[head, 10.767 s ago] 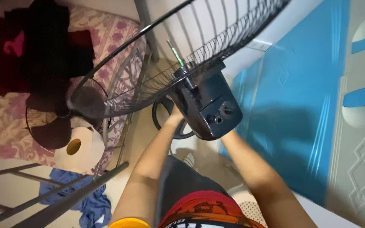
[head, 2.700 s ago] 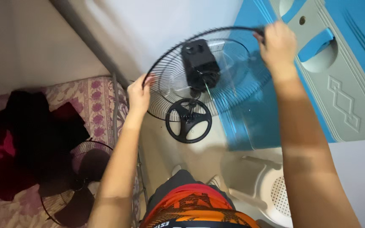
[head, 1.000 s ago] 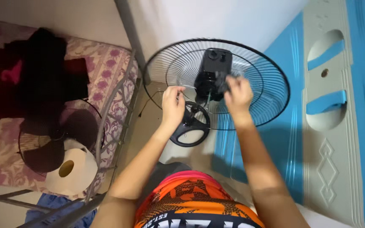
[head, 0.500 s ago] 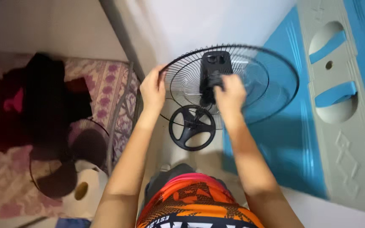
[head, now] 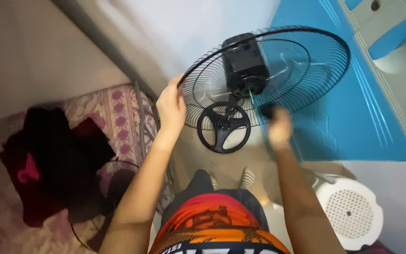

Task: The person cleans a standing fan by wiping the cage, motor housing, and stand with a dark cloth, then switches to a white paper towel to wipe the same areas. The person handles the fan's power cord and rotates the fan head to reach different parts.

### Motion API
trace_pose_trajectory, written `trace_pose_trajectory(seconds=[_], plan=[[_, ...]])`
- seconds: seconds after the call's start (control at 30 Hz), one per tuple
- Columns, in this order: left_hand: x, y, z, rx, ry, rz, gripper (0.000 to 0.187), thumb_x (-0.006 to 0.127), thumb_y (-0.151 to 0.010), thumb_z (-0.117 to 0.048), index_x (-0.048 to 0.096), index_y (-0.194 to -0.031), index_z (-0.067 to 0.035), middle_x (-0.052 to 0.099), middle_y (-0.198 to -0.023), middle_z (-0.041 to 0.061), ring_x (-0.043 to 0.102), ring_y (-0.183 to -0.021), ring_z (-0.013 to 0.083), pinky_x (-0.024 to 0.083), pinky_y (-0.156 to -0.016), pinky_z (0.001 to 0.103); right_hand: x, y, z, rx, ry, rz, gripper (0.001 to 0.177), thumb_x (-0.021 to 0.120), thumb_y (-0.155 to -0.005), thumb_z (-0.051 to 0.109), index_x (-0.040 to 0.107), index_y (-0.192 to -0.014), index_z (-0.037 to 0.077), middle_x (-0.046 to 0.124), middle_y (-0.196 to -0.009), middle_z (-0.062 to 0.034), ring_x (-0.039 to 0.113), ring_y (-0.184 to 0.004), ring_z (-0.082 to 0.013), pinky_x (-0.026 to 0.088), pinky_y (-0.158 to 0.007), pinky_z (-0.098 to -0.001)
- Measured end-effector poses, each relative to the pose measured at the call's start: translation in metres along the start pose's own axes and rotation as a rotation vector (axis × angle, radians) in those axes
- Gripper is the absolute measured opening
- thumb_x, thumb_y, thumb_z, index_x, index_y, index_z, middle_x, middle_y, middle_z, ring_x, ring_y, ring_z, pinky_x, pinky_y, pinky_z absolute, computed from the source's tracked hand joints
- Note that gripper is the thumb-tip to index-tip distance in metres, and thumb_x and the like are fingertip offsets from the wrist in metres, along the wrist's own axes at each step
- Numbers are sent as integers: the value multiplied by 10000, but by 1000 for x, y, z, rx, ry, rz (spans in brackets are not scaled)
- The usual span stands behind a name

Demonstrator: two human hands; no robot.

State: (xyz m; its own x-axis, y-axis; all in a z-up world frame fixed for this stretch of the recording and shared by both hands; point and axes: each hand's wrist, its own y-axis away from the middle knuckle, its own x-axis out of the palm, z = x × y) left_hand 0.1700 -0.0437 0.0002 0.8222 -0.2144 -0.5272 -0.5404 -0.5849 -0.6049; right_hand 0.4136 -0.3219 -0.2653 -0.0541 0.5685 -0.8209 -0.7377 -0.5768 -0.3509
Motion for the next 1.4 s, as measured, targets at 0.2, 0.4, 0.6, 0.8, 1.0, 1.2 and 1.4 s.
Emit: trace_pose_trajectory(seconds=[0.2,0.4,0.6,0.8,1.0,1.2,1.4], plan=[[8,5,11,-39,139,-2,464,464,-901,170,598,-1309,-5,668,-1226,207,658,-1169,389,522,-1042,443,34,0,8,-1,170,-384,378,677,-762,91,665,-1125,-14,666,-1163,-236,633,-1084,-411,512,-957,-505],[18,1,14,-59,209,-37,477,432,-873,193,590,-1281,4,664,-1209,184,670,-1158,368,550,-1038,420,106,35,184,215,-633,-18,376,721,-771,77,647,-1125,-26,668,-1098,-204,652,-1013,-326,532,-912,-425],[12,5,19,-12,128,0,484,459,-841,190,580,-1279,20,648,-1191,212,640,-1133,412,516,-1024,456,59,11,199,391,-713,-445,426,774,-849,71,561,-1199,-47,644,-1088,-194,624,-1003,-292,502,-927,-404],[17,12,25,-14,126,-38,427,493,-895,177,584,-1278,11,653,-1160,209,645,-1101,407,533,-976,446,111,5,105,250,-233,-226,246,725,-872,127,632,-1013,-52,672,-1039,-278,636,-979,-458,487,-901,-506],[18,4,21,4,175,-46,482,450,-839,189,583,-1269,16,640,-1157,224,648,-1092,406,553,-980,434,78,-2,135,373,-411,-347,308,733,-849,128,636,-1083,-48,656,-1023,-277,638,-973,-464,511,-879,-507],[15,7,18,-8,155,-32,501,464,-809,190,589,-1261,15,642,-1134,221,641,-1078,417,526,-976,450,46,-15,162,324,-487,-242,308,744,-792,47,684,-1090,-5,677,-1061,-221,660,-1020,-419,527,-926,-460],[17,4,21,-20,143,-39,500,470,-796,184,580,-1253,13,639,-1131,223,637,-1069,422,517,-967,452,56,-29,195,287,-481,-533,458,728,-808,16,579,-1225,-98,595,-1158,-278,575,-1112,-459,467,-1000,-496]])
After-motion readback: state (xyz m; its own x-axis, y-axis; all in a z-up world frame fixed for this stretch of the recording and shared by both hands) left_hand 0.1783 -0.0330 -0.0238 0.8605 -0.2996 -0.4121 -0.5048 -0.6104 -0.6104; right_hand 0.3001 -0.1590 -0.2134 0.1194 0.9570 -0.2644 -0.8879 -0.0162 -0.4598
